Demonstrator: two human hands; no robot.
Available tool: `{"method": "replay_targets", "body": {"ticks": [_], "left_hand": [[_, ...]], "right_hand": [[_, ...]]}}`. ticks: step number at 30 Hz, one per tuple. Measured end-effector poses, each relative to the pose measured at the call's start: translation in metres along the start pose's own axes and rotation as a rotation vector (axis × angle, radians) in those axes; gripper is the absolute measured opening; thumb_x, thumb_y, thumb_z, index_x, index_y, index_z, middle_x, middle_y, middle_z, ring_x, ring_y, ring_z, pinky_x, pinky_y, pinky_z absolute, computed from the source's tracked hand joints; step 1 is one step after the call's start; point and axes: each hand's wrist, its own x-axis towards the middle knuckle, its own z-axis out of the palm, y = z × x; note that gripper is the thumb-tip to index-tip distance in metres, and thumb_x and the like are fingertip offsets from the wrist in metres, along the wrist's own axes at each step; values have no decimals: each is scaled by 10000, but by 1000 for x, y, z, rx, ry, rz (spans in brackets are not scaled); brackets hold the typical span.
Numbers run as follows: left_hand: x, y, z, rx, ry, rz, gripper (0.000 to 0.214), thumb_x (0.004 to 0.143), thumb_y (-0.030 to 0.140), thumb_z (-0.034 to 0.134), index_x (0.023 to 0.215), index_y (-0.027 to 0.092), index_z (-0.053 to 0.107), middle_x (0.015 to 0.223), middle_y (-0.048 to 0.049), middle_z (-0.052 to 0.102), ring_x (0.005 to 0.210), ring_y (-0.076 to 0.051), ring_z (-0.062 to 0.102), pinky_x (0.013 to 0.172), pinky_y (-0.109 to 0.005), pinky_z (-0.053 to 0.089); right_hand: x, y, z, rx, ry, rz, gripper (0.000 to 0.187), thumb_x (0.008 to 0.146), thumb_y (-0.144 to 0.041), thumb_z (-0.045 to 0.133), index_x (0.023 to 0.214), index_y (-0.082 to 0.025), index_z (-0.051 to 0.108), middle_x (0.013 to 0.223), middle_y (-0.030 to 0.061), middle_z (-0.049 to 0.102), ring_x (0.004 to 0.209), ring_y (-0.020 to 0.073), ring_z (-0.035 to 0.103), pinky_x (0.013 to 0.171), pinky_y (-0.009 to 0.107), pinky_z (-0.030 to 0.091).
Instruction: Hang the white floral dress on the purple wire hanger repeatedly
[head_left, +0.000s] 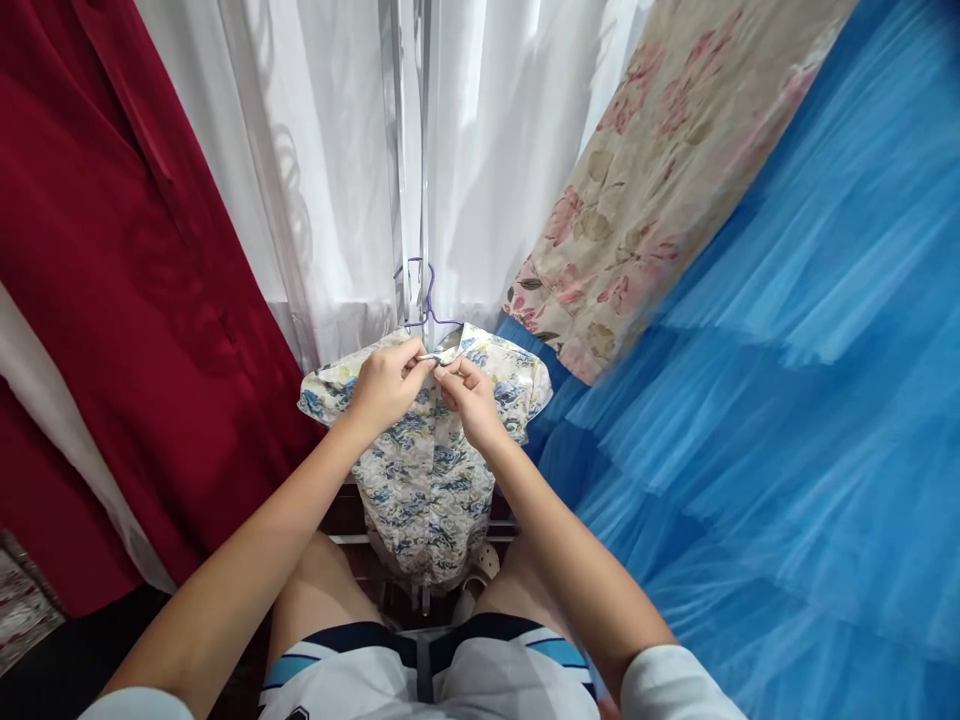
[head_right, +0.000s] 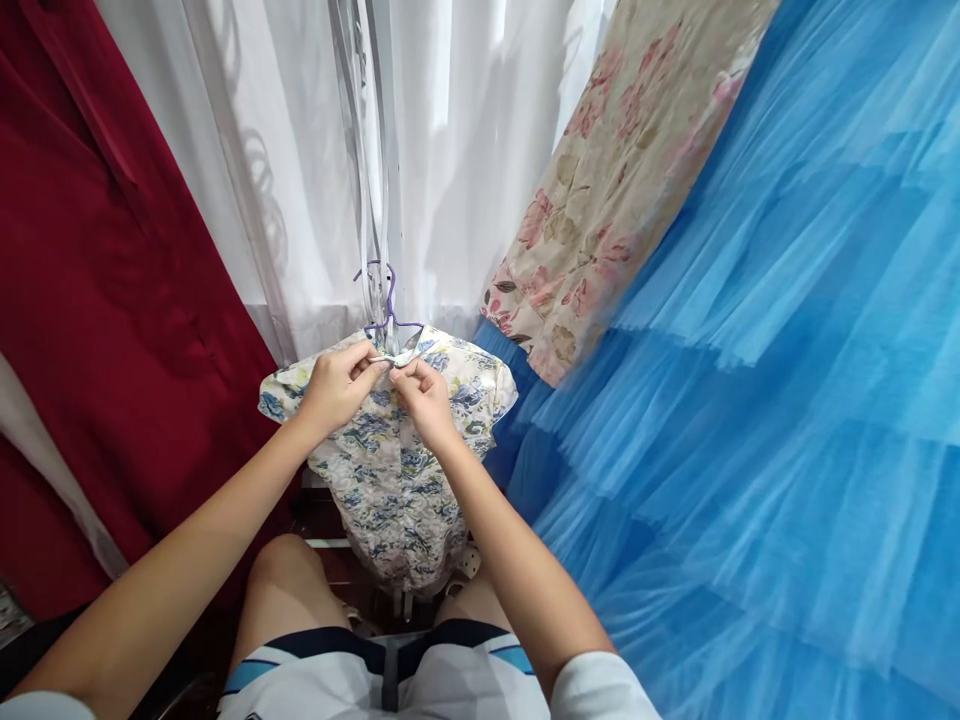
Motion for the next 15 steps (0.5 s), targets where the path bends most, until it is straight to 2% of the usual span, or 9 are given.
{"method": "replay_targets", "body": {"ticks": [3,6,9,15], "left_hand": [[2,5,4,-27,0,-10,180,910,266,531,747,189,521,640,19,518,611,-139,486,601,-247,335],[2,9,8,-54,-39,-40,204,903,279,528,721,187,517,596,32,489,578,-130,468,585,-245,334],[3,13,10,-68,25,-50,251,884,274,549,659,186,479,555,47,434,541,-114,418,561,-243,315],[-1,17,9,-31,166,-28,325,870,298,601,609,184,445,531,51,381,518,-104,368,543,-251,291]], "right_hand": [[6,-1,-3,79,16,17,274,775,-303,711,655,-210,483,455,-92,355,423,71,236,444,230,155],[10,1,-5,206,11,149,256,729,-241,705,626,-203,474,450,-91,350,418,65,219,428,221,139],[9,1,-4,309,-38,266,252,710,-264,689,626,-210,458,446,-102,291,405,64,190,415,217,130],[-8,-10,2,317,0,225,278,723,-267,701,632,-205,446,460,-112,257,403,52,186,409,204,133]]}}
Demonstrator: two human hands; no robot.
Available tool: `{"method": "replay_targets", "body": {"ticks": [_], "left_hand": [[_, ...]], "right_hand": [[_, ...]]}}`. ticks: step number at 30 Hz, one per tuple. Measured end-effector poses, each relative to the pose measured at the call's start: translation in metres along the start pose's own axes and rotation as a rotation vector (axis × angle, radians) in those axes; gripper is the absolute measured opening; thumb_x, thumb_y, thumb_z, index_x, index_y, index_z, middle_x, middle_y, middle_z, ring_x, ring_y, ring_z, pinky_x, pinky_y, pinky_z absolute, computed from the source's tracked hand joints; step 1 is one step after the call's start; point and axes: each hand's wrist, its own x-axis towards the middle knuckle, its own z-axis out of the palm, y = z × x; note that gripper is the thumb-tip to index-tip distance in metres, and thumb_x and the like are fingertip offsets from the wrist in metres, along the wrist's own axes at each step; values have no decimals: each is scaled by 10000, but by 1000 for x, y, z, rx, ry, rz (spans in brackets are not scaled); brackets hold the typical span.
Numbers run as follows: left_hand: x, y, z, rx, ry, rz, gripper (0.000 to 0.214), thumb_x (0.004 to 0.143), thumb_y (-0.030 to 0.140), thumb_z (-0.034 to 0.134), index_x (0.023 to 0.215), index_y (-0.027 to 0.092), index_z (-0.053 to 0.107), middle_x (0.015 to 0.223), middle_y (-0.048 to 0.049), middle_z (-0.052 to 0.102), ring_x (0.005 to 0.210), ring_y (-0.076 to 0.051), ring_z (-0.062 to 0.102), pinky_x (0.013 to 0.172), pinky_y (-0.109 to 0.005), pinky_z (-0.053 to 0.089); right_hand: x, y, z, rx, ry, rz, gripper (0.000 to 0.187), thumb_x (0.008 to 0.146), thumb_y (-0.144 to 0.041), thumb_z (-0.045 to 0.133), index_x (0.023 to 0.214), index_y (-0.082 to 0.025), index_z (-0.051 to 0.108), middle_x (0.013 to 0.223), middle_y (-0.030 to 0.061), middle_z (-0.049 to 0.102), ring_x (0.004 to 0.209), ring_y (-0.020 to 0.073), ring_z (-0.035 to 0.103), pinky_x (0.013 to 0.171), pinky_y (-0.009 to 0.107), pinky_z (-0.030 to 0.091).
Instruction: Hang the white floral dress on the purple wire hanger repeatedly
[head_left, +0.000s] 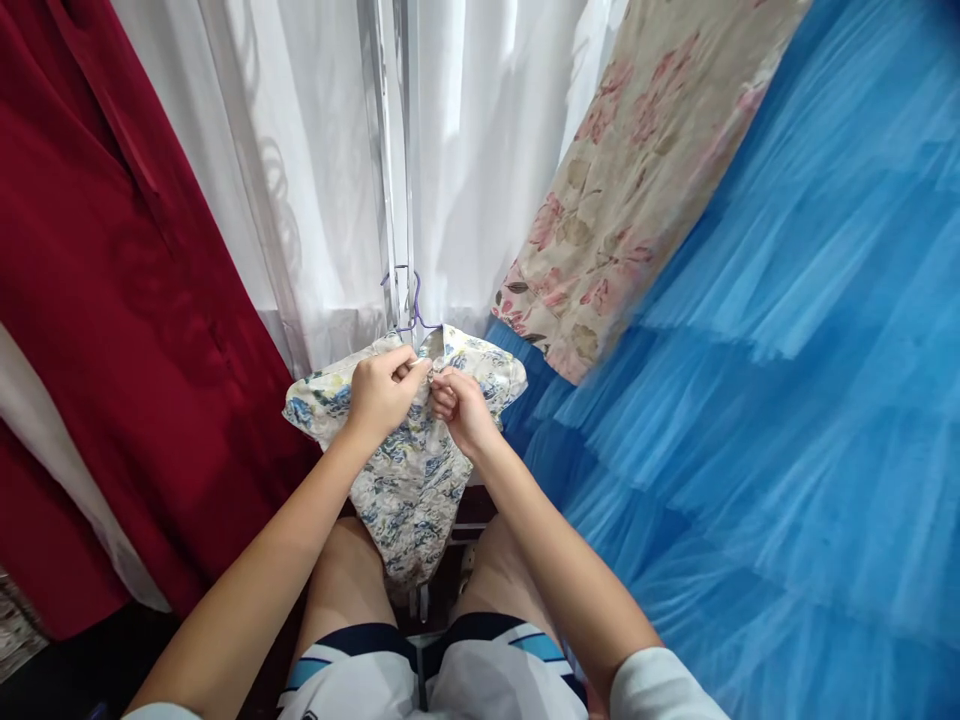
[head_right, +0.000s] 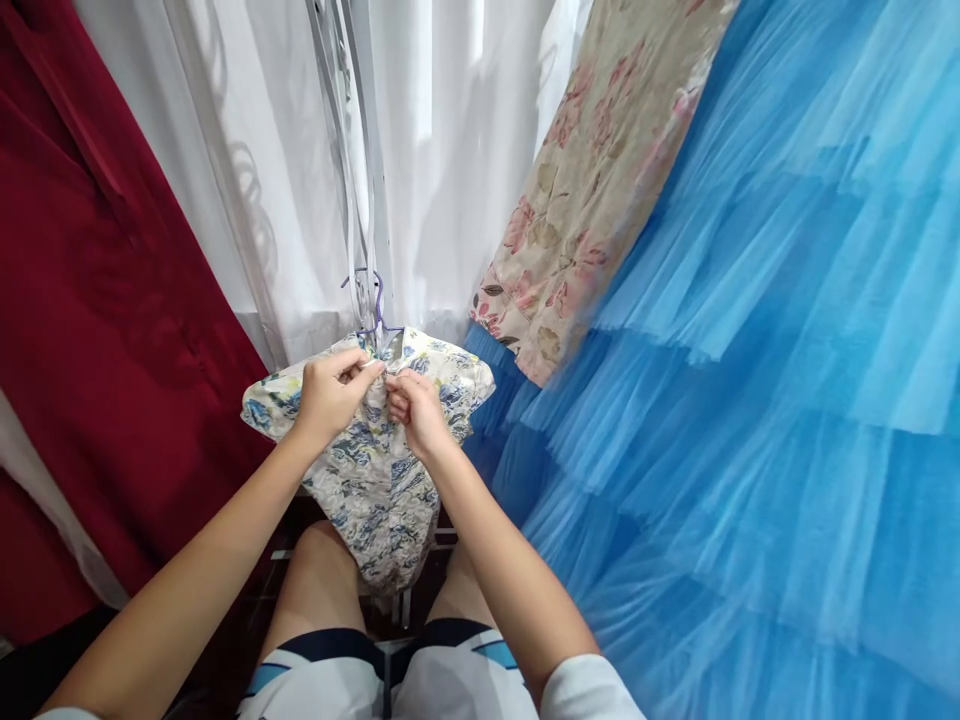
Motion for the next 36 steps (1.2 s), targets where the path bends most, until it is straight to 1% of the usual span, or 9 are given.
{"method": "replay_targets", "body": {"ticks": [4,8,13,18,22,24,28,33,36], "left_hand": [[-7,0,3,14,96,32,320,867,293,615,598,177,486,567,29,437,553,-114,401,565,-251,320],[-9,8,7,-122,198,-6,269,872,286,626,639,174,553,592,23,480,570,-114,433,566,-244,341],[13,7,-19,-314,436,-99,284,875,286,639,635,177,532,547,38,469,523,-101,439,534,-228,345],[26,-54,-64,-383,585,-239,264,823,284,686,625,158,564,559,27,500,532,-88,457,547,-199,370],[2,-116,-81,-785,764,-803,303,876,275,570,621,179,436,518,57,374,454,-75,394,505,-178,383],[-15,-134,-77,-878,719,-1003,280,902,279,498,650,188,419,516,54,389,442,-82,414,509,-186,416],[-48,-141,-44,-833,585,-1105,214,890,314,490,717,189,470,578,13,526,497,-116,524,535,-228,470],[-94,-116,7,-737,275,-1150,183,752,311,675,745,161,569,606,-17,592,526,-151,580,573,-288,497],[-114,-93,26,-731,65,-1067,257,682,339,758,689,145,590,638,-31,606,587,-168,593,616,-304,495]], "right_hand": [[-12,3,11,-1,32,-15,311,749,-275,683,629,-213,402,482,-118,216,410,53,167,410,205,132],[-9,14,14,-100,63,-152,335,765,-291,682,636,-220,382,514,-107,266,430,58,193,423,209,164],[-14,32,-6,-254,88,-174,306,771,-272,646,605,-218,394,495,-96,308,433,68,243,441,223,192],[-37,38,-22,-332,100,-178,226,781,-232,600,617,-213,446,508,-85,337,458,80,279,467,235,207],[-45,30,-26,-350,131,-224,206,786,-221,547,621,-221,423,513,-81,330,467,89,294,484,239,236],[-45,26,-31,-348,152,-220,179,791,-226,531,638,-224,439,500,-83,335,457,91,294,480,239,236],[-46,30,-43,-412,93,-33,107,816,-287,536,733,-220,531,511,-62,454,464,102,345,472,237,245],[-49,55,-54,-467,21,106,173,805,-344,580,916,-212,597,549,-43,539,461,122,386,462,244,278],[-50,72,-61,-615,2,57,368,788,-332,609,1137,-222,575,744,4,631,599,164,526,574,285,420]]}}
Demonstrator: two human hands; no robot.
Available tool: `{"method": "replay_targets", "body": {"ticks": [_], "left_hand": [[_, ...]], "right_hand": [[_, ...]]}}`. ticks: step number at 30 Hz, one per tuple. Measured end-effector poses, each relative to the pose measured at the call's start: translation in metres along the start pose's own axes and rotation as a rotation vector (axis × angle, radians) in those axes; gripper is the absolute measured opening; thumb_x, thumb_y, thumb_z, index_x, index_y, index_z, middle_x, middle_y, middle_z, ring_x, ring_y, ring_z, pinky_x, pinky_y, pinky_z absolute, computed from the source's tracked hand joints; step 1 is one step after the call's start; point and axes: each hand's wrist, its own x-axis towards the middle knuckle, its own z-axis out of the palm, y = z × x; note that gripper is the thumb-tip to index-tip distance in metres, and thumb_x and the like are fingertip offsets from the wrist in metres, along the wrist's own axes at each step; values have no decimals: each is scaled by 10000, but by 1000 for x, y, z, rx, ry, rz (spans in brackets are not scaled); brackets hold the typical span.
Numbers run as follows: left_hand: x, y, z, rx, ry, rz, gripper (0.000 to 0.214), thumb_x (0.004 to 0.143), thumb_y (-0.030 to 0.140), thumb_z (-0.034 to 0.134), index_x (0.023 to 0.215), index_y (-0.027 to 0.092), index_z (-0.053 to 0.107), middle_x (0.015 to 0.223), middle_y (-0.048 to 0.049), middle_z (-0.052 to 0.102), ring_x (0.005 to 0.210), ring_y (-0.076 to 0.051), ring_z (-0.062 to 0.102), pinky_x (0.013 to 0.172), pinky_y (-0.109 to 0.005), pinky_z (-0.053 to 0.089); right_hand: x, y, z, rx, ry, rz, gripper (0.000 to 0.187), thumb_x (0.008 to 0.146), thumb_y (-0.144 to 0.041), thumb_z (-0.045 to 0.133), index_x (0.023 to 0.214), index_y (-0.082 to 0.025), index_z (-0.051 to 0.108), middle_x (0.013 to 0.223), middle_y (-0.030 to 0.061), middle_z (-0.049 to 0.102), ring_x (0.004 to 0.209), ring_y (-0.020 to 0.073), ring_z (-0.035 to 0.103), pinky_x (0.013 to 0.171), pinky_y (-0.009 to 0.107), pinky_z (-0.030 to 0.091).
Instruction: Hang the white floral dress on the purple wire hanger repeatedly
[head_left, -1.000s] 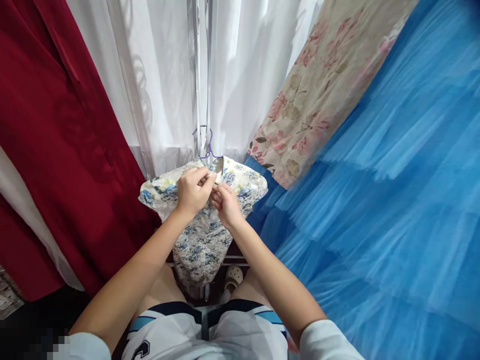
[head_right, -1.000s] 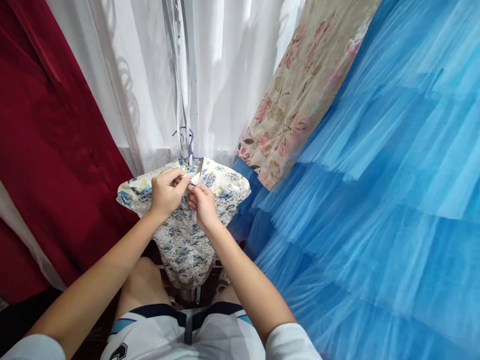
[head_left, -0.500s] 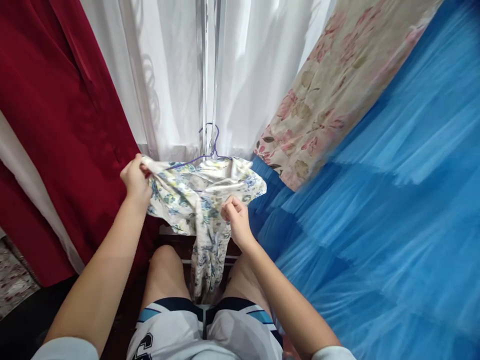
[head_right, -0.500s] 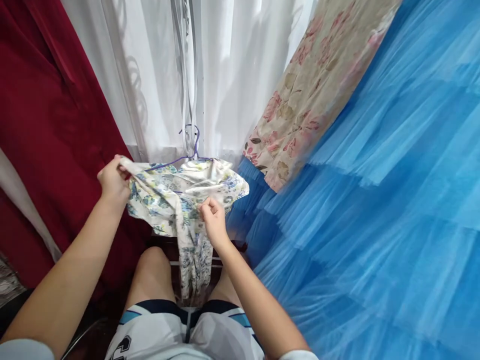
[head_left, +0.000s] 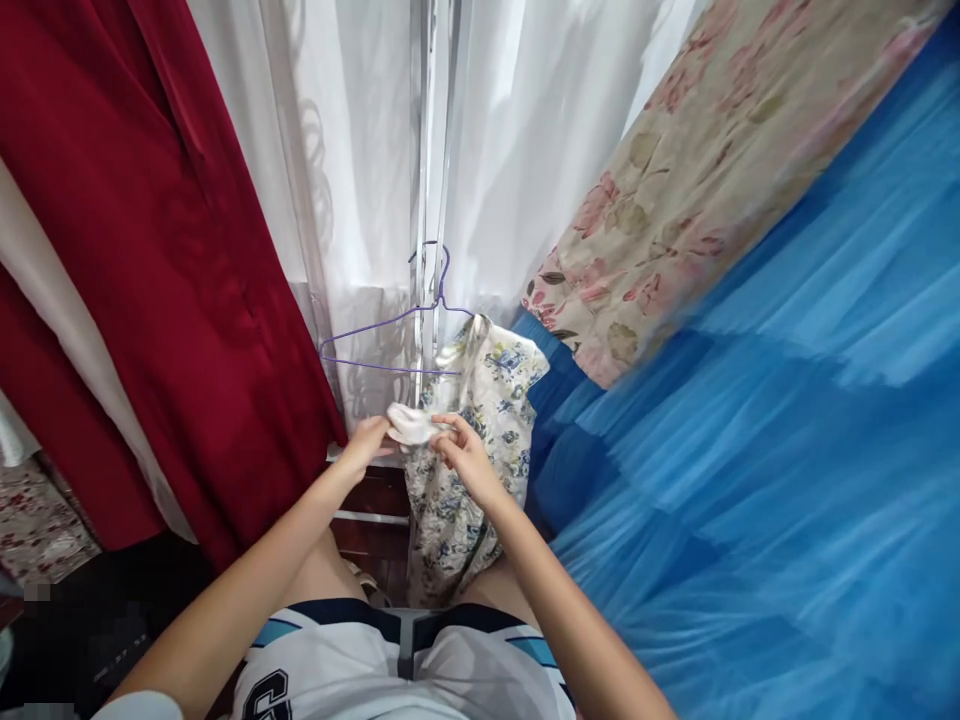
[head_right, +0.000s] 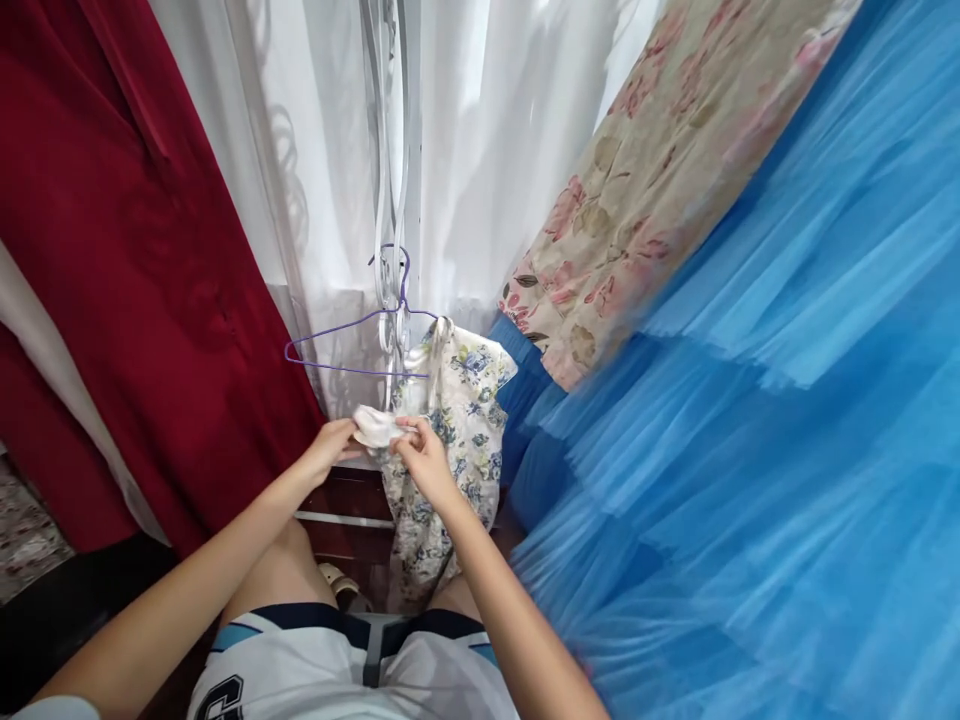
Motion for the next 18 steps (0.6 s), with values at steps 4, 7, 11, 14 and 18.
{"method": "replay_targets", "body": {"ticks": [4,7,11,14,18], "left_hand": [[-26,10,23,62,-170,171,355,757,459,722,662,164,551,663,19,542,649,-125,529,652,-242,449],[-42,35,42,209,-391,406,260,873,419,632,782,179,594,760,6,583,745,-143,562,736,-256,460],[-55,50,61,361,-546,660,250,921,270,578,1165,228,605,1200,-63,633,1154,-216,575,1041,-333,408],[-58,36,59,441,-478,689,489,914,228,573,1388,270,461,1405,-75,538,1322,-237,480,1147,-388,328],[-57,5,38,587,-401,641,547,906,215,566,1425,297,414,1444,-68,507,1362,-241,446,1171,-423,307]], "right_hand": [[1,13,0,-427,48,-267,724,652,-249,745,1337,-231,510,1316,133,533,1170,307,522,993,463,423],[8,12,-6,-571,10,-337,571,653,-223,745,1211,-221,622,1241,132,604,1208,348,500,1038,518,383],[35,5,-30,-388,99,-275,237,754,-251,637,977,-216,706,997,66,719,979,282,627,929,441,471],[60,0,-65,-305,230,-213,210,751,-340,630,866,-181,705,930,63,737,927,269,640,910,405,482],[77,-5,-117,-278,406,-120,367,820,-469,544,963,-158,679,964,102,734,1036,293,622,951,444,461]]}}
